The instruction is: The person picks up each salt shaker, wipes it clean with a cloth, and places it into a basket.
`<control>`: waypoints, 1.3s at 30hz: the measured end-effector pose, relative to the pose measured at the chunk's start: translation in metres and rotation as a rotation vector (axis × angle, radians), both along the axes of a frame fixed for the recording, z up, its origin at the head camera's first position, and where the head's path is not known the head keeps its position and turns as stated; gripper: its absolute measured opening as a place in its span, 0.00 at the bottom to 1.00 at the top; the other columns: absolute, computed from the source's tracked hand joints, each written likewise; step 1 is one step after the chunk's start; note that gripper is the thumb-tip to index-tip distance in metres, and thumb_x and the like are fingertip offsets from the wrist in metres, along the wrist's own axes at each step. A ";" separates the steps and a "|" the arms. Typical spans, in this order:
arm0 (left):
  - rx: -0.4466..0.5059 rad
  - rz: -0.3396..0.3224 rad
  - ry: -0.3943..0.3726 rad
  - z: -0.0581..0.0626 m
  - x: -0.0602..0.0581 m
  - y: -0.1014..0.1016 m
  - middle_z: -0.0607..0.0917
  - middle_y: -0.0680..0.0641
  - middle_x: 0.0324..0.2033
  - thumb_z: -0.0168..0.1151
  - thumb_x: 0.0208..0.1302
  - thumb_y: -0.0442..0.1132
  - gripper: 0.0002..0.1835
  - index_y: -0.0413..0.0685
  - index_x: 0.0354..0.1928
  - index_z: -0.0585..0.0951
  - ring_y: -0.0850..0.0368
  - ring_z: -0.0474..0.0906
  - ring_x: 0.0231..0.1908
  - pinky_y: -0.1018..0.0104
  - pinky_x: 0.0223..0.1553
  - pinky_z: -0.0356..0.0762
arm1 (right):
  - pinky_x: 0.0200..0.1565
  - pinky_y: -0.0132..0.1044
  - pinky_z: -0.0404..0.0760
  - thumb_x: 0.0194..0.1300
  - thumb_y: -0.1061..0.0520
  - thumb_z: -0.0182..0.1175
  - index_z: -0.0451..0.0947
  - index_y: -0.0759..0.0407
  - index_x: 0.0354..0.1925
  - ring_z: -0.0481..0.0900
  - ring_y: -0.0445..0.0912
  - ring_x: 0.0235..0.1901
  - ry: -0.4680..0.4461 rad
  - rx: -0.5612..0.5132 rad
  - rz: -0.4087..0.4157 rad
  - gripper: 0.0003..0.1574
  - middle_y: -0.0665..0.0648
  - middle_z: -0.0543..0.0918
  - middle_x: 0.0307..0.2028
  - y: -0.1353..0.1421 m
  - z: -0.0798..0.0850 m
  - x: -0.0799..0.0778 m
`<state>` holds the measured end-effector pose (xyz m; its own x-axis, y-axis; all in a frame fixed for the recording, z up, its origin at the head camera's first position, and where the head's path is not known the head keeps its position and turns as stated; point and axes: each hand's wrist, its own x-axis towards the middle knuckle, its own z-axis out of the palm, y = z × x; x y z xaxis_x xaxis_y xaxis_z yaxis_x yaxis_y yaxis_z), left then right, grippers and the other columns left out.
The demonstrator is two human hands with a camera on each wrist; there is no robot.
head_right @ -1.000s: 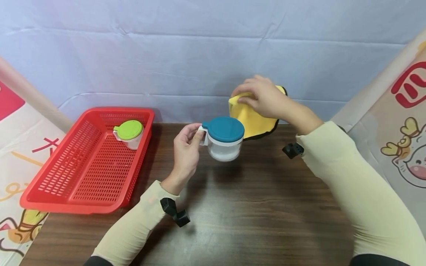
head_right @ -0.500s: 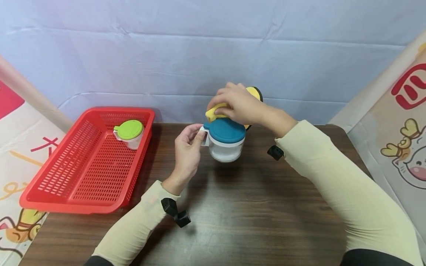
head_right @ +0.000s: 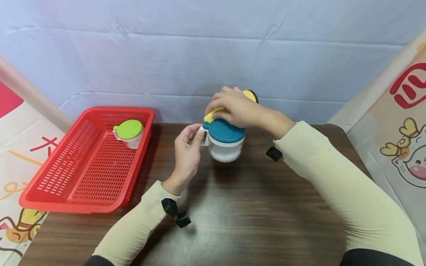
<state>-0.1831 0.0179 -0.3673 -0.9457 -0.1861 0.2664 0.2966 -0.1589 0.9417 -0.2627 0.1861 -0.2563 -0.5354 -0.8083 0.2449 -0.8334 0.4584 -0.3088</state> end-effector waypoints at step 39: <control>0.008 0.040 0.038 0.000 -0.001 -0.002 0.87 0.36 0.44 0.62 0.70 0.28 0.09 0.31 0.49 0.82 0.53 0.85 0.44 0.64 0.50 0.83 | 0.42 0.47 0.65 0.78 0.59 0.55 0.82 0.60 0.56 0.70 0.50 0.38 -0.148 0.100 -0.321 0.15 0.56 0.81 0.40 0.050 0.008 0.025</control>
<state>-0.1846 0.0156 -0.3676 -0.9267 -0.2259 0.3005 0.3385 -0.1540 0.9283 -0.2381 0.2363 -0.2481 -0.7896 -0.6091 0.0736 -0.5914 0.7237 -0.3557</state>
